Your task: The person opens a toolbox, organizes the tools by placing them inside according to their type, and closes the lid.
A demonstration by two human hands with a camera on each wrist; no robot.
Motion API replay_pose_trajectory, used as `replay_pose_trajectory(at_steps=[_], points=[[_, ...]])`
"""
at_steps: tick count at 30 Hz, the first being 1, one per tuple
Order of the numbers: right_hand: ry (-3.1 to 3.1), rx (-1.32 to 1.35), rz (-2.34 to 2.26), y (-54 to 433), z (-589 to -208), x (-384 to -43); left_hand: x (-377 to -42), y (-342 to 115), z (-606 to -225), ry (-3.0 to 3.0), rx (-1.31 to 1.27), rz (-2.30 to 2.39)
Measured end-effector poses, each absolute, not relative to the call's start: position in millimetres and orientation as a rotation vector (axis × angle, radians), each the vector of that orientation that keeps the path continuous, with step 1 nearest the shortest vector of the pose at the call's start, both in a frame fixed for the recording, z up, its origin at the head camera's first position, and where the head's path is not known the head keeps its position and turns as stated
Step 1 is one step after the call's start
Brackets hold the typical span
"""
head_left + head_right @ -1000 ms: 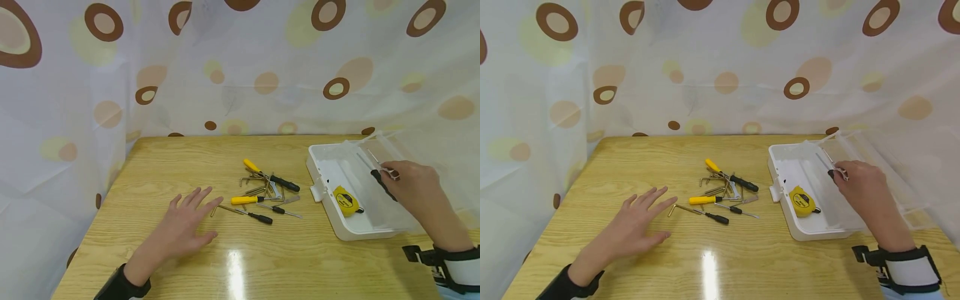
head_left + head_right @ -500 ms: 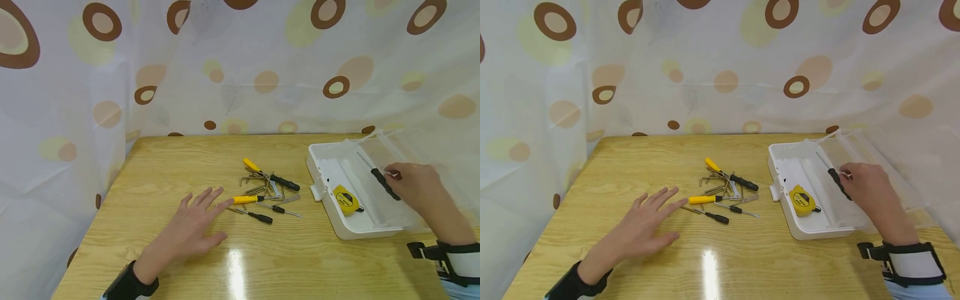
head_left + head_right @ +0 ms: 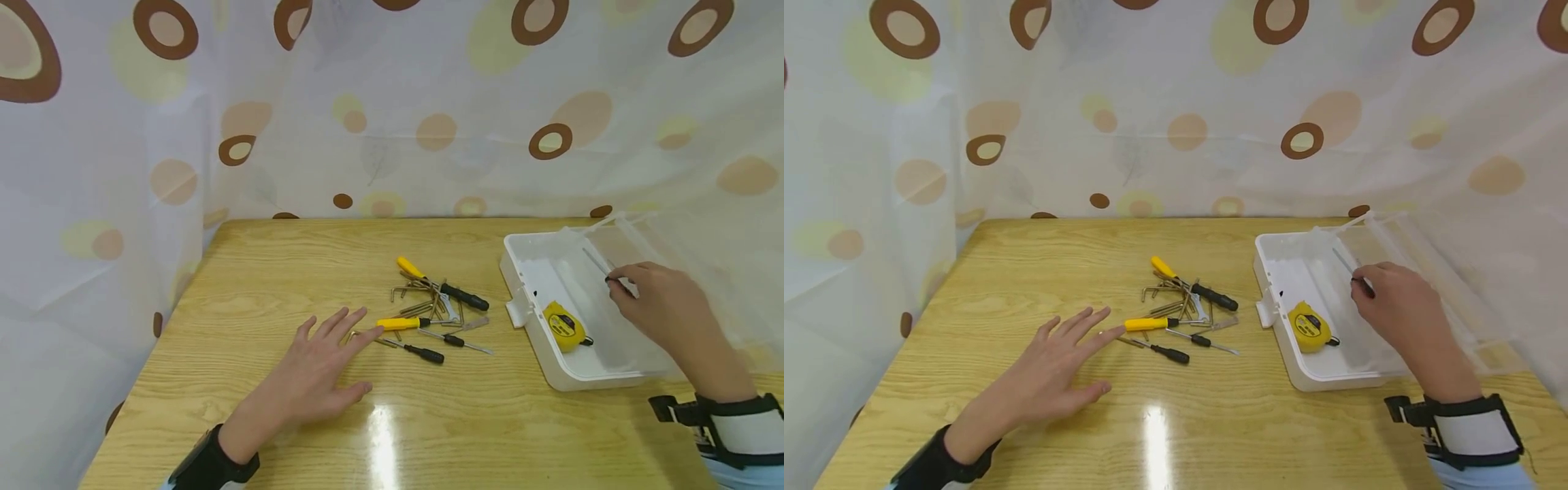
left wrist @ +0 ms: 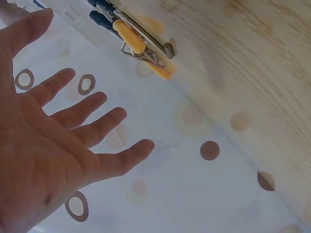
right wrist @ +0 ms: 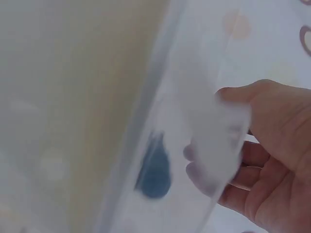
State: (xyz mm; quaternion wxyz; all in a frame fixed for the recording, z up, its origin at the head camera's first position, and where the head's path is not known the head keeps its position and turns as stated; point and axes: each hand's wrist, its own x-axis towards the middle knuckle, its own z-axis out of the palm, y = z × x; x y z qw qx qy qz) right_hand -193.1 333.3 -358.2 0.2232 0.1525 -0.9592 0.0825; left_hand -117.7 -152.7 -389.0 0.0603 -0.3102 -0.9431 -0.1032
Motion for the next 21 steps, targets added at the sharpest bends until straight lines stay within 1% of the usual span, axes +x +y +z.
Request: replay_pose_trajectory(at_steps=[4, 11, 15, 21], points=[[-2.600, 0.500, 0.270, 301, -355, -191, -117, -155, -388, -2.870, -0.924, -0.308], [-2.363, 0.888, 0.288, 225, -361, -177, -116, -161, -389, -2.893, -0.883, -0.301], [-2.288, 1.083, 0.290, 185, -371, -169, -116, -164, -391, -2.887, -0.872, -0.302], [-2.470, 1.260, 0.285, 144, -394, -168, -114, -169, -391, -2.876, -0.851, -0.278]])
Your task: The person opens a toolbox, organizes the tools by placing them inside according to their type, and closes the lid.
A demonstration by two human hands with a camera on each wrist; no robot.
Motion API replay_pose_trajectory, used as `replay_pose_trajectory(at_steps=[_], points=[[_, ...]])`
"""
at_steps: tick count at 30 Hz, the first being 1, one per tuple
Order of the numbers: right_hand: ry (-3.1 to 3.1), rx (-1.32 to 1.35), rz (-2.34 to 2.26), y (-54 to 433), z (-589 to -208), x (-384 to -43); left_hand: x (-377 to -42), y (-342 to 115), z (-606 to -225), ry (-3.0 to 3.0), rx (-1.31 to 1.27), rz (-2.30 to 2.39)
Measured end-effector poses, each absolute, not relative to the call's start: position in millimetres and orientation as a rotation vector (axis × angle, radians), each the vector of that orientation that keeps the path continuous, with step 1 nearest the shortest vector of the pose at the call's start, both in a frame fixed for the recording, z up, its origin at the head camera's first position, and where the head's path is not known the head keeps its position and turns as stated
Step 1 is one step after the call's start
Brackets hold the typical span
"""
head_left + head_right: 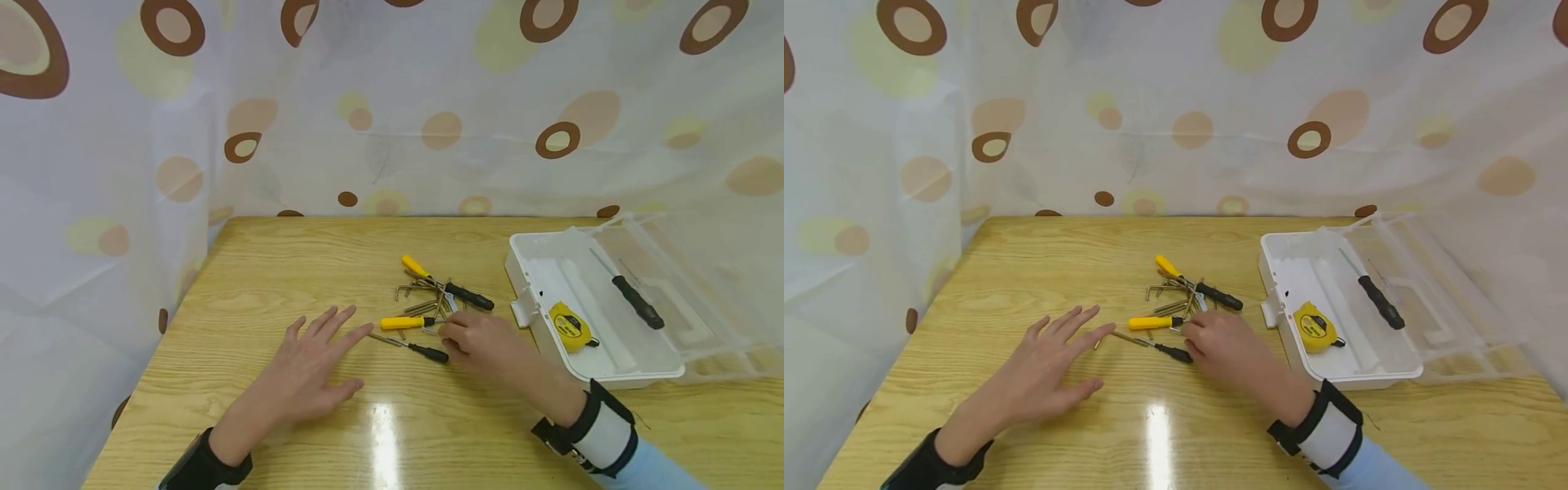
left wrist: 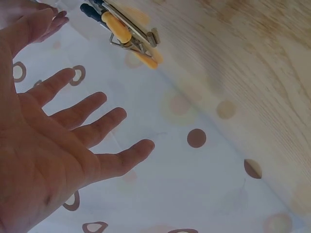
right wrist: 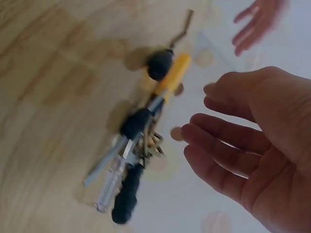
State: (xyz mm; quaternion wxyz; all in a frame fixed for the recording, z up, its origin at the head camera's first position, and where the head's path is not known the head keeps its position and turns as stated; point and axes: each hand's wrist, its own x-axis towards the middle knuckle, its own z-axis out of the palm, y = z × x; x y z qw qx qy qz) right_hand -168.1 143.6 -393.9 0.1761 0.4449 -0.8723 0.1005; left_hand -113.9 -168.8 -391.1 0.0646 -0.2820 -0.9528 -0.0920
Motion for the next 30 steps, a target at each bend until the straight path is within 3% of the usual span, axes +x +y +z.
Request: replay_pose_trajectory(at_steps=[13, 30], points=[[-2.637, 1.392, 0.283, 120, -421, -175, -113, -195, -393, -2.902, -0.704, -0.213], [-2.564, 1.271, 0.332, 122, -389, -170, -106, -214, -392, -2.903, -0.640, -0.263]])
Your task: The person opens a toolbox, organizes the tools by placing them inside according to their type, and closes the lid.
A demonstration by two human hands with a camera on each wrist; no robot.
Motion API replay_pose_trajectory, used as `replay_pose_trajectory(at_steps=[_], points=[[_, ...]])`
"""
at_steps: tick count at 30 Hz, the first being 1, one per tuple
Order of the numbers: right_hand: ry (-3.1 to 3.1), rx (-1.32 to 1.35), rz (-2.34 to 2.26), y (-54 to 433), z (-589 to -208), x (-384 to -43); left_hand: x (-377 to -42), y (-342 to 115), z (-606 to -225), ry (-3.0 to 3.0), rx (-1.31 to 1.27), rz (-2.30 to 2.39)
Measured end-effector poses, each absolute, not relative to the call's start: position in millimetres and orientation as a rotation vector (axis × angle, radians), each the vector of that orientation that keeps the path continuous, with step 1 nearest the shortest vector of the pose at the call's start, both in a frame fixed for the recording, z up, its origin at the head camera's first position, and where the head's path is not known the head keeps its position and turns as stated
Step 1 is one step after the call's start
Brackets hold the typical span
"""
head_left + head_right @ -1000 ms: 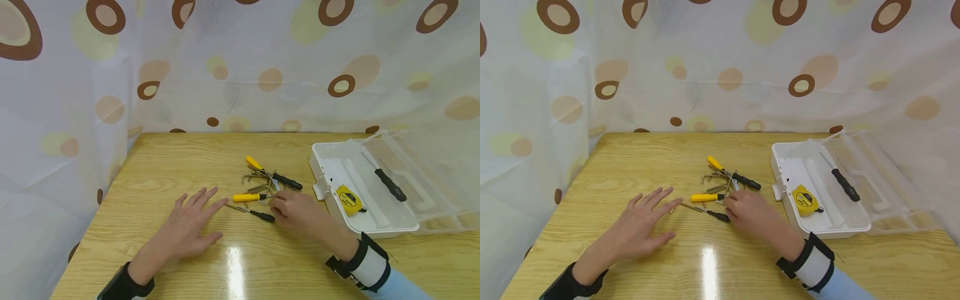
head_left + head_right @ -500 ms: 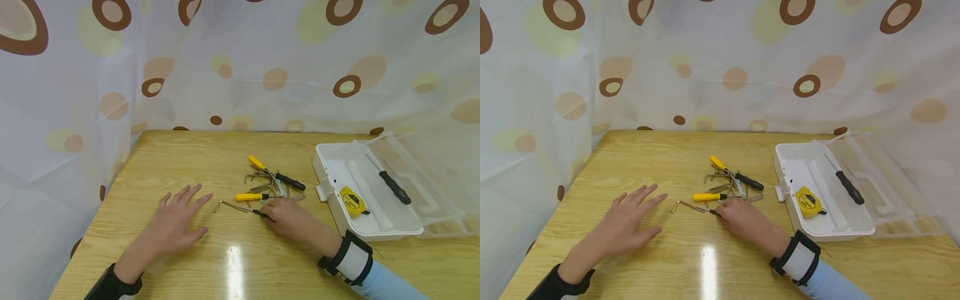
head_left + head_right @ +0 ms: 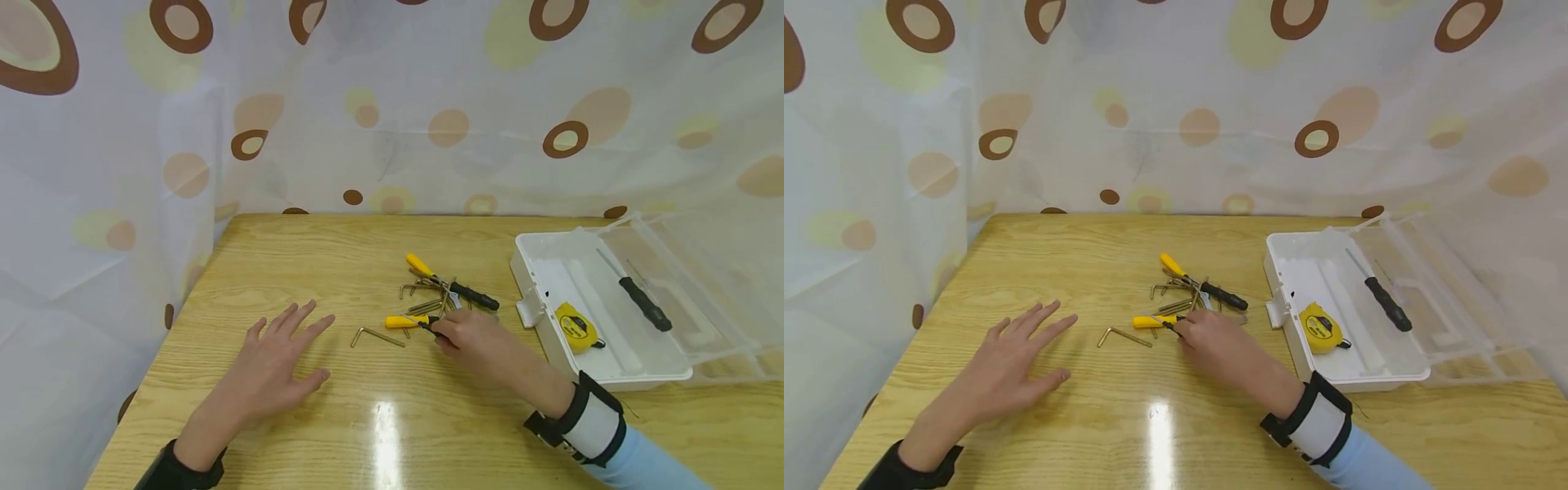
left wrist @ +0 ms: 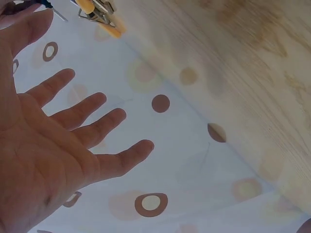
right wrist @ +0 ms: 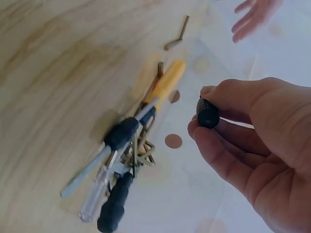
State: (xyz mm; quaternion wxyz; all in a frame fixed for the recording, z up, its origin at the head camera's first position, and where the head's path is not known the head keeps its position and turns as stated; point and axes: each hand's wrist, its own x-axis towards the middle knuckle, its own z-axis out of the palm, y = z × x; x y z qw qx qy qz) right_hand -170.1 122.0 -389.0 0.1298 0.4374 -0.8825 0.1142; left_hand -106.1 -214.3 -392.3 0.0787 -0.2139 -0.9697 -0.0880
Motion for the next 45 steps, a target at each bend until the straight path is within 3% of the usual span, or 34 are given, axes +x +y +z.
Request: replay_pose_trajectory(at_steps=[10, 23, 45], points=[[-2.568, 1.026, 0.367, 154, -363, -169, -118, -201, -391, -2.895, -0.747, -0.292], [-2.484, 0.758, 0.312, 248, -342, -186, -128, -174, -389, -2.862, -0.889, -0.314], [-2.614, 0.382, 0.183, 332, -358, -171, -117, -151, -382, -2.829, -1.092, -0.329]])
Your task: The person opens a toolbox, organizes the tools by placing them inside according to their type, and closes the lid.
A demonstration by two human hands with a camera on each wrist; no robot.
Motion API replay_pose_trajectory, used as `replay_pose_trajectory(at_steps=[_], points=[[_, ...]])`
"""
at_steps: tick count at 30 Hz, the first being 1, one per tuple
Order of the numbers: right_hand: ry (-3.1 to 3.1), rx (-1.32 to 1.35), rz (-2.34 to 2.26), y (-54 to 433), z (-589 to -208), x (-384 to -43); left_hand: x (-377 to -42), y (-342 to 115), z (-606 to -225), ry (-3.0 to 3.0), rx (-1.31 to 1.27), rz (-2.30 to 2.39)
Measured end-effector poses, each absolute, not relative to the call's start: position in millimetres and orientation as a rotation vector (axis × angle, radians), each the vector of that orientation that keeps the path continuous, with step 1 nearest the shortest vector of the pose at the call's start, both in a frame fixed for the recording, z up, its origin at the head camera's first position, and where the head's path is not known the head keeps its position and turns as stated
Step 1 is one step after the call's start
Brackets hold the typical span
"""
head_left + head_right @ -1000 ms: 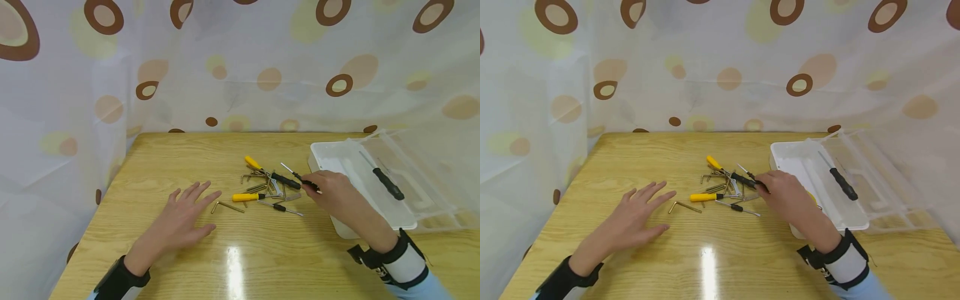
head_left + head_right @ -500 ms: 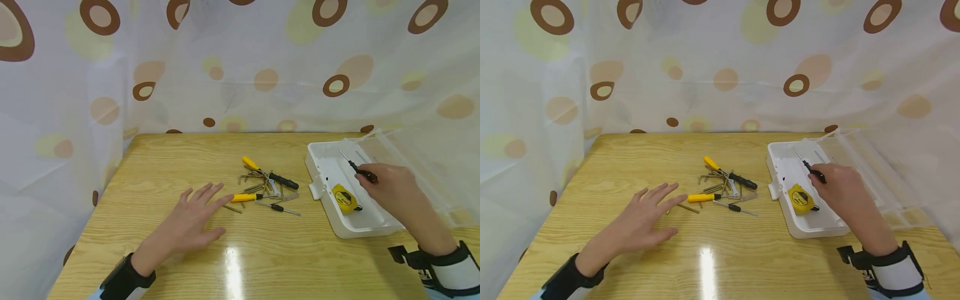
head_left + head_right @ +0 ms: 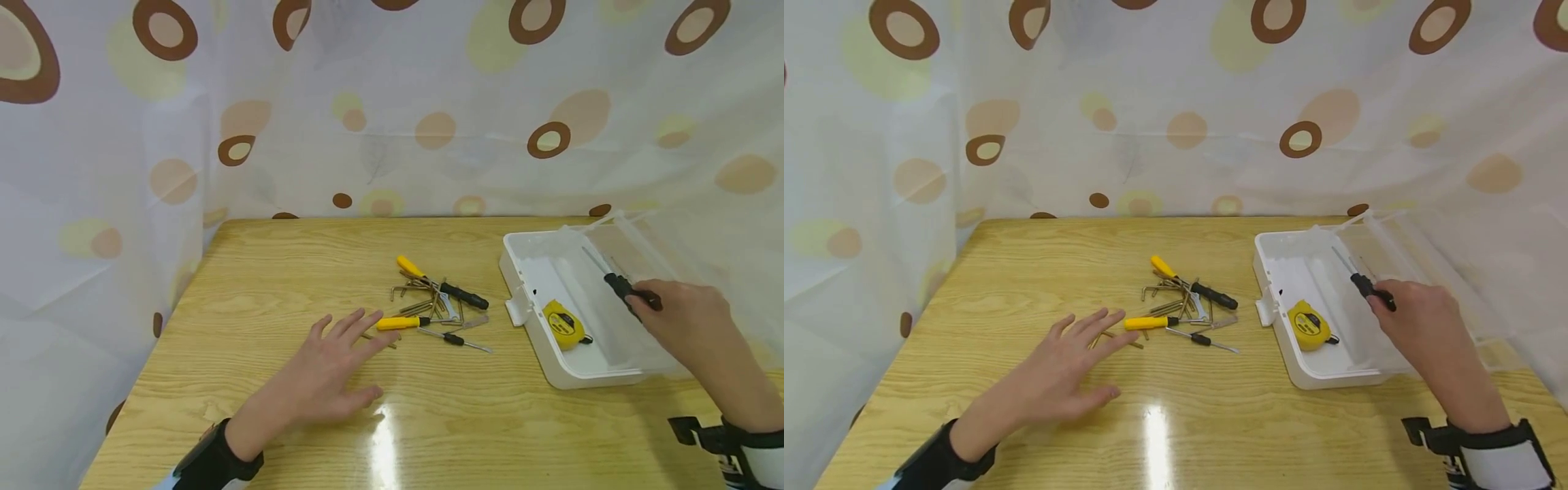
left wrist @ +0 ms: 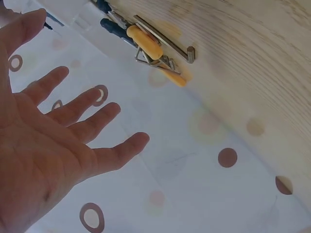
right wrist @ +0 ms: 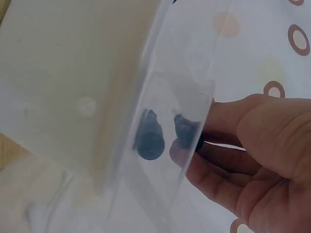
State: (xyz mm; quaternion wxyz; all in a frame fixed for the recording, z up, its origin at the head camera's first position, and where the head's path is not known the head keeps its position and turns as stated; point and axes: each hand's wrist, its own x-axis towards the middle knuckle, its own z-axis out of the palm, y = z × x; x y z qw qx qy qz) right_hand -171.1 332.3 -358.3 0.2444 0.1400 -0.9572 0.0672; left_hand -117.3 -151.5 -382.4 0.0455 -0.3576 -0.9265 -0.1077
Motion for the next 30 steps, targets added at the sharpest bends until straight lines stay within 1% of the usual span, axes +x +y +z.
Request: replay_pose_trajectory(at_steps=[9, 18, 25, 30], points=[[-2.656, 0.377, 0.236, 335, -372, -173, -112, -152, -385, -2.895, -1.055, -0.323], [-2.665, 0.352, 0.233, 327, -371, -172, -112, -154, -387, -2.910, -1.013, -0.329], [-2.521, 0.532, 0.292, 293, -365, -161, -113, -154, -389, -2.912, -1.022, -0.333], [-2.355, 0.819, 0.298, 250, -371, -153, -114, -154, -388, -2.902, -1.014, -0.315]])
